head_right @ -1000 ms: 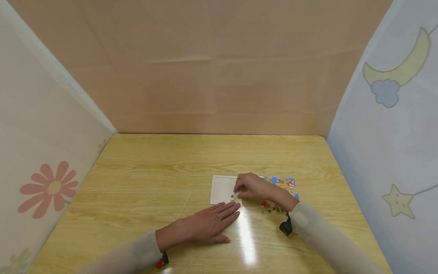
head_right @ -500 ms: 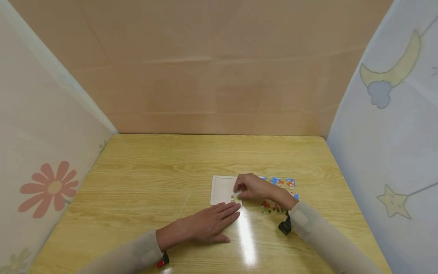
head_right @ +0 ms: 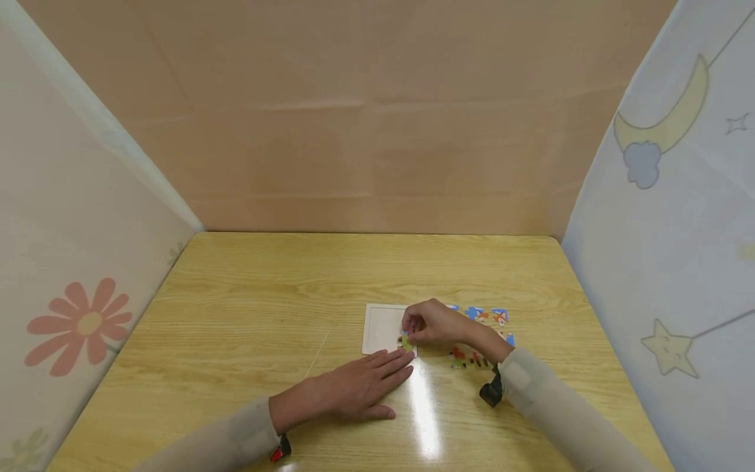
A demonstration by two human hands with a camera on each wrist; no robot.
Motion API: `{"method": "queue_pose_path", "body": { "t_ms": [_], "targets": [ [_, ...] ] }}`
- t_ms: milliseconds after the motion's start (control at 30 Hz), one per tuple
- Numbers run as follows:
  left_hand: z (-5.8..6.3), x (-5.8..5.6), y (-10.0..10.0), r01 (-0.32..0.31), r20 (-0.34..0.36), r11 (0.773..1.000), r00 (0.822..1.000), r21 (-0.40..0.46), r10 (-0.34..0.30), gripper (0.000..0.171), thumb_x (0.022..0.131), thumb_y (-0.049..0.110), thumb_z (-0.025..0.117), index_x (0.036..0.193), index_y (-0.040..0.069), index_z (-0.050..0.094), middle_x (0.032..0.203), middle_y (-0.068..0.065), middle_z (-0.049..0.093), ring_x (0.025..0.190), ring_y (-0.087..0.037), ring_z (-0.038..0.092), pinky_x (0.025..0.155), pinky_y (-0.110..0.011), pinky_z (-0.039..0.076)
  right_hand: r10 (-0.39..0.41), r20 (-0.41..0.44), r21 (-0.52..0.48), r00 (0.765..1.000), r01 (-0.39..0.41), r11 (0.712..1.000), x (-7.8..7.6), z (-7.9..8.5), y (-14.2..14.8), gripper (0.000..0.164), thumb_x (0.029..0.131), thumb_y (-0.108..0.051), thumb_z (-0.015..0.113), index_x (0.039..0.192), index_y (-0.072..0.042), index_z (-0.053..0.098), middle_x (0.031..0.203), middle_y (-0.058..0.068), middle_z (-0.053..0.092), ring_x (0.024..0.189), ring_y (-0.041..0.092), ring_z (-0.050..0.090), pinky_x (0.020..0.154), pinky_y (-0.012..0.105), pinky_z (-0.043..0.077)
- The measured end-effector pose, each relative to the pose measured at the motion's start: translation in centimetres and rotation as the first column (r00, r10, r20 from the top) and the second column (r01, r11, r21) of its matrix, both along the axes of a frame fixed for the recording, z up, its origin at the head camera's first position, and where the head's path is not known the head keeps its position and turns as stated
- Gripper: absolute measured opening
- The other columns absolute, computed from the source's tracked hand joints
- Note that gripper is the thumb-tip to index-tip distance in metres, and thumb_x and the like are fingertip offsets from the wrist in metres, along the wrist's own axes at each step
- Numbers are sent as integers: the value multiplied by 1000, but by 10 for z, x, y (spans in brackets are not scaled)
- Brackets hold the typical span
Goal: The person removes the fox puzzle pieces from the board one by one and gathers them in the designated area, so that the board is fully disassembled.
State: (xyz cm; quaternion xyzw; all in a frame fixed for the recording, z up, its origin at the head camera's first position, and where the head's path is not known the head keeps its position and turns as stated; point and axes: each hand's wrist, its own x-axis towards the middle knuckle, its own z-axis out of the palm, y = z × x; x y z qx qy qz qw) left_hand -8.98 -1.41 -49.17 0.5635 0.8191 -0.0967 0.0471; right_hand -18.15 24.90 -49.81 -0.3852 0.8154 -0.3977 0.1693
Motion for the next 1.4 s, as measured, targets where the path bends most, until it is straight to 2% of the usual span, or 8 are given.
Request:
{"method": "queue_pose_path", "body": {
  "t_ms": [133, 367, 633, 833, 1033, 1200, 1400],
  "targets": [
    [1, 1, 0, 1, -6, 1000, 1000, 4, -1, 79, 110, 62, 39, 168, 9, 30, 177, -10, 20, 163, -23, 20, 129, -37, 29, -3, 22, -32, 1000, 3, 999, 1, -3, 0, 10, 94, -1, 78, 99, -8, 73, 90, -4, 71, 82, 7, 68, 74, 27, 62],
    [-1, 0, 0, -7, -23, 1000, 1000, -7, 7, 79, 110, 63, 37, 168, 10, 29, 177, -9, 19, 163, -22, 19, 130, -39, 28, -57, 55, -22, 997, 58, 998, 1, -6, 1, 12, 95, -1, 75, 100, -12, 73, 91, -4, 72, 84, 10, 69, 77, 27, 61],
    [-1, 1, 0, -25, -25, 1000, 999, -4, 25, 78, 110, 63, 38, 169, 13, 29, 178, -7, 18, 164, -23, 17, 130, -43, 27, -130, 37, -20, 991, 131, 991, 1, -2, 7, 9, 97, -5, 75, 103, -11, 73, 94, -2, 73, 87, 13, 70, 80, 27, 61],
    [-2, 1, 0, -33, -8, 999, 999, -7, 33, 79, 109, 64, 38, 169, 13, 29, 178, -7, 17, 164, -24, 17, 130, -44, 28, -143, 43, -59, 989, 145, 988, 2, 3, 15, 7, 98, -6, 76, 105, -8, 73, 95, -1, 75, 88, 14, 71, 79, 28, 63],
    [-2, 0, 0, -40, 9, 999, 999, -5, 40, 79, 109, 64, 38, 169, 13, 28, 178, -8, 15, 164, -25, 17, 131, -45, 27, -152, 69, -52, 986, 155, 986, 4, 7, 26, 7, 99, -9, 75, 106, -8, 73, 98, 2, 74, 89, 16, 71, 79, 28, 62],
    [0, -1, 0, -39, 12, 999, 999, 11, 39, 78, 109, 63, 40, 168, 13, 31, 177, -8, 19, 163, -25, 21, 130, -45, 29, -151, 73, -44, 986, 155, 987, 8, 11, 37, 8, 99, -9, 76, 107, -7, 73, 99, 3, 75, 89, 17, 71, 80, 27, 62],
    [3, 0, 1, -44, 23, 999, 999, -1, 44, 78, 109, 63, 40, 168, 14, 30, 177, -7, 18, 163, -25, 20, 130, -45, 27, -158, 49, -37, 986, 160, 986, 13, 12, 52, 8, 99, -9, 76, 106, -8, 74, 97, 0, 74, 86, 14, 71, 78, 27, 62]
  ]
}}
